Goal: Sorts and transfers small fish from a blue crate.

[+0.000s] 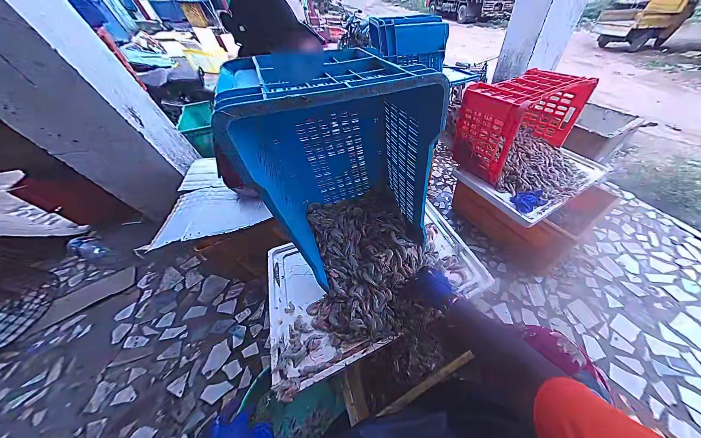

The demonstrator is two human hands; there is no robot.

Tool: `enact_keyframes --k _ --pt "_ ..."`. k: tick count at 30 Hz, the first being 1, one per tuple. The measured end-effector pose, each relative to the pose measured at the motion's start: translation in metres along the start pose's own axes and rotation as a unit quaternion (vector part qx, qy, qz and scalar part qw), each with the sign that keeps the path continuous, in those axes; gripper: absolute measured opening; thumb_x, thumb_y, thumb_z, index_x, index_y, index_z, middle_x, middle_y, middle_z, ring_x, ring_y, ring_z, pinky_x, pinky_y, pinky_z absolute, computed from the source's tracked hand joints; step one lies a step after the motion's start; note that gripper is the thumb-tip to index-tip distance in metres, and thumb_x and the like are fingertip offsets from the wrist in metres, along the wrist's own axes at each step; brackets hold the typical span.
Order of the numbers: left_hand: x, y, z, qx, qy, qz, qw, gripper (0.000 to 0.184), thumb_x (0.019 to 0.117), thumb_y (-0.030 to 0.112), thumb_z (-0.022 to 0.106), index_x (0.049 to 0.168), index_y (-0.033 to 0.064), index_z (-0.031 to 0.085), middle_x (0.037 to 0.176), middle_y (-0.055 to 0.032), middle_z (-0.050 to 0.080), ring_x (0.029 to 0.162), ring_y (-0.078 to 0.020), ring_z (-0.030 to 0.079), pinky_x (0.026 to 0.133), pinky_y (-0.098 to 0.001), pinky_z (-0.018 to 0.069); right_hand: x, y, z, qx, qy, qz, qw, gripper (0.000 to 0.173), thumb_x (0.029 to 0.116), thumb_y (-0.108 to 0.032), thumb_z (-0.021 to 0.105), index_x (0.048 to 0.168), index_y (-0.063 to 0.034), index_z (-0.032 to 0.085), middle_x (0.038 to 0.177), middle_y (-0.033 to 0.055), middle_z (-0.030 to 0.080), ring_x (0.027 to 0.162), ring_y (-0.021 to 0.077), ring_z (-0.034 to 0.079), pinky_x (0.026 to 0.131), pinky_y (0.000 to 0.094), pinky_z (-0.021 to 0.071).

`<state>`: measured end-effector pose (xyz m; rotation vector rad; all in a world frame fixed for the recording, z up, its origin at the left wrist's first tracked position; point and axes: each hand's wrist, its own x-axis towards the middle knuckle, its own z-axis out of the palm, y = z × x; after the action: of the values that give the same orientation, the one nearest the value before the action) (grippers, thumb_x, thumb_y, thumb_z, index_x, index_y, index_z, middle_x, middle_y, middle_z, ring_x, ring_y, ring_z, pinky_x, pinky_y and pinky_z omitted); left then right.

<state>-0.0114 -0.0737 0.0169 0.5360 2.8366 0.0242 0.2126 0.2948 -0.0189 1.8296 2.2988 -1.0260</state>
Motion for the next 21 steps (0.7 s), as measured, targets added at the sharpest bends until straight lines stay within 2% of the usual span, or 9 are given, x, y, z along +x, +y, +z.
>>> enact_keyframes --k 4,6,9,10,12,14,17,19,21 --pt "-0.006 0.015 -0.015 -0.048 0.017 0.096 0.994 0.04 0.097 0.032 0.056 0.136 0.034 0.066 0.15 -0.0169 0.054 0.141 -0.0423 0.047 0.109 -0.0682 0.037 -0.002 -0.01 0.016 -0.009 0.013 0.038 0.999 0.046 0.097 -0.041 0.057 0.132 -0.0113 0.062 0.136 0.0135 0.064 0.126 0.0313 0.061 0.1 0.0588 0.0505" --pt "-0.011 0.024 -0.018 -0.044 0.011 0.124 0.991 0.038 0.0994 0.044 0.055 0.136 0.0367 0.065 0.151 -0.0148 0.054 0.141 -0.0407 0.048 0.109 -0.0661 0.0394 -0.009 -0.006 0.011 -0.021 0.009 0.023 0.999 0.048 0.1003 -0.039 0.054 0.136 -0.007 0.06 0.141 0.0161 0.06 0.131 0.0324 0.057 0.105 0.0573 0.0479" --pt "-0.028 0.062 -0.035 -0.039 -0.023 0.164 0.985 0.044 0.0993 0.039 0.059 0.143 0.0394 0.06 0.157 -0.0121 0.048 0.146 -0.0414 0.041 0.112 -0.0666 0.0354 -0.028 0.004 -0.002 -0.023 0.053 -0.031 0.998 0.042 0.1039 -0.036 0.05 0.136 -0.0113 0.062 0.143 0.0141 0.059 0.134 0.0301 0.056 0.109 0.0539 0.0466" --pt "-0.031 0.077 -0.032 -0.038 -0.004 0.189 0.981 0.05 0.0966 0.037 0.063 0.146 0.0433 0.056 0.158 -0.0113 0.047 0.146 -0.0428 0.04 0.111 -0.0676 0.0352 -0.037 0.005 -0.009 -0.024 0.066 -0.055 0.996 0.04 0.1034 -0.036 0.051 0.134 -0.0132 0.064 0.14 0.0134 0.06 0.132 0.0291 0.057 0.108 0.0531 0.0476" --pt "-0.043 0.116 -0.03 -0.055 0.022 0.242 0.968 0.078 0.0853 0.017 0.074 0.151 0.0476 0.047 0.161 -0.0092 0.043 0.147 -0.0457 0.035 0.111 -0.0693 0.0327 -0.061 0.0 -0.024 -0.033 0.06 -0.113 0.991 0.036 0.1013 -0.035 0.056 0.127 -0.0126 0.068 0.134 0.014 0.063 0.127 0.0287 0.059 0.106 0.0521 0.0486" --pt "-0.057 0.154 -0.025 -0.06 0.046 0.305 0.949 0.098 0.0774 0.005 0.077 0.155 0.0516 0.038 0.164 -0.0069 0.039 0.149 -0.0455 0.032 0.111 -0.0697 0.0315 -0.088 -0.01 -0.035 -0.041 0.008 -0.172 0.984 0.034 0.0999 -0.037 0.059 0.121 -0.0123 0.071 0.128 0.0127 0.066 0.122 0.0273 0.062 0.104 0.0514 0.0495" --pt "-0.076 0.191 -0.005 -0.107 0.043 0.381 0.917 0.095 0.0827 -0.004 0.066 0.151 0.0566 0.041 0.162 0.001 0.043 0.152 -0.0383 0.032 0.117 -0.0694 0.0239 -0.124 -0.024 -0.038 -0.041 -0.098 -0.235 0.966 0.036 0.1 -0.036 0.062 0.122 -0.0082 0.07 0.123 0.0141 0.069 0.118 0.0273 0.064 0.104 0.0504 0.0486" --pt "-0.083 0.199 0.009 -0.154 0.044 0.385 0.909 0.08 0.09 -0.003 0.06 0.146 0.0531 0.052 0.147 0.0022 0.061 0.144 -0.0318 0.047 0.116 -0.0661 0.0276 -0.14 -0.026 -0.041 -0.038 -0.141 -0.24 0.96 0.036 0.1023 -0.028 0.059 0.128 -0.0034 0.065 0.126 0.0186 0.066 0.121 0.0302 0.061 0.106 0.0512 0.0459" --pt "-0.085 0.2 0.02 -0.177 0.065 0.37 0.91 0.07 0.0901 0.0 0.062 0.141 0.0478 0.06 0.127 -0.0065 0.072 0.125 -0.0334 0.062 0.112 -0.0665 0.0309 -0.142 -0.021 -0.039 -0.023 -0.15 -0.239 0.959 0.036 0.1011 -0.028 0.06 0.129 -0.0059 0.065 0.125 0.0172 0.067 0.119 0.0294 0.063 0.104 0.0518 0.0476"
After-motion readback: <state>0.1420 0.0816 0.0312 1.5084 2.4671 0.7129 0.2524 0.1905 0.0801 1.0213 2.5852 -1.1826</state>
